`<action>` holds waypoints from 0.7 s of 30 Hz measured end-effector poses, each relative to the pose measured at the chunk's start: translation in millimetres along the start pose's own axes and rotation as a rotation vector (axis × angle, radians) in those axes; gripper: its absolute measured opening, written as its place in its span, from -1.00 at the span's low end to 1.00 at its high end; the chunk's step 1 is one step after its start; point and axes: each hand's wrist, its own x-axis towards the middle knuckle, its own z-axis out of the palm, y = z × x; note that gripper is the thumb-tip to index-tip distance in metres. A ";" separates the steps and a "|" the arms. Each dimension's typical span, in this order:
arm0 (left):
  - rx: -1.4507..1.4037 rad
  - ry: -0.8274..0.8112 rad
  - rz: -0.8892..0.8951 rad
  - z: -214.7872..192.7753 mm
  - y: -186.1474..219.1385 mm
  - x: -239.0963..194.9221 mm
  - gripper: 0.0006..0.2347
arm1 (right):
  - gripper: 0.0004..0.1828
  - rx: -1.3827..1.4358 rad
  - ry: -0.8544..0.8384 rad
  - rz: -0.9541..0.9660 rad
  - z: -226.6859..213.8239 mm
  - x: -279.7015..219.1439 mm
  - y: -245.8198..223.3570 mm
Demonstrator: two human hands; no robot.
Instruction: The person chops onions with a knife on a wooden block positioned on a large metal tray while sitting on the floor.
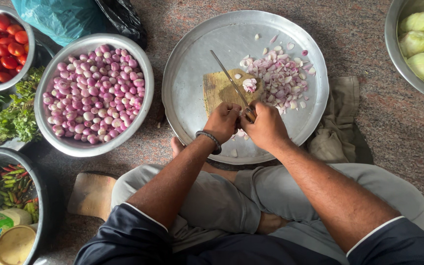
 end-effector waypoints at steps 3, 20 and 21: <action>-0.058 -0.016 -0.001 1.1 2.0 -0.5 -0.80 | -0.76 0.009 0.019 -0.234 -2.8 1.9 4.4; 0.531 0.371 0.659 -31.0 7.8 28.5 -0.80 | -0.91 0.913 -0.184 0.388 -21.0 15.0 19.0; 0.528 0.376 0.659 -30.9 7.5 28.1 -0.80 | -0.89 0.936 -0.187 0.423 -21.9 15.4 18.3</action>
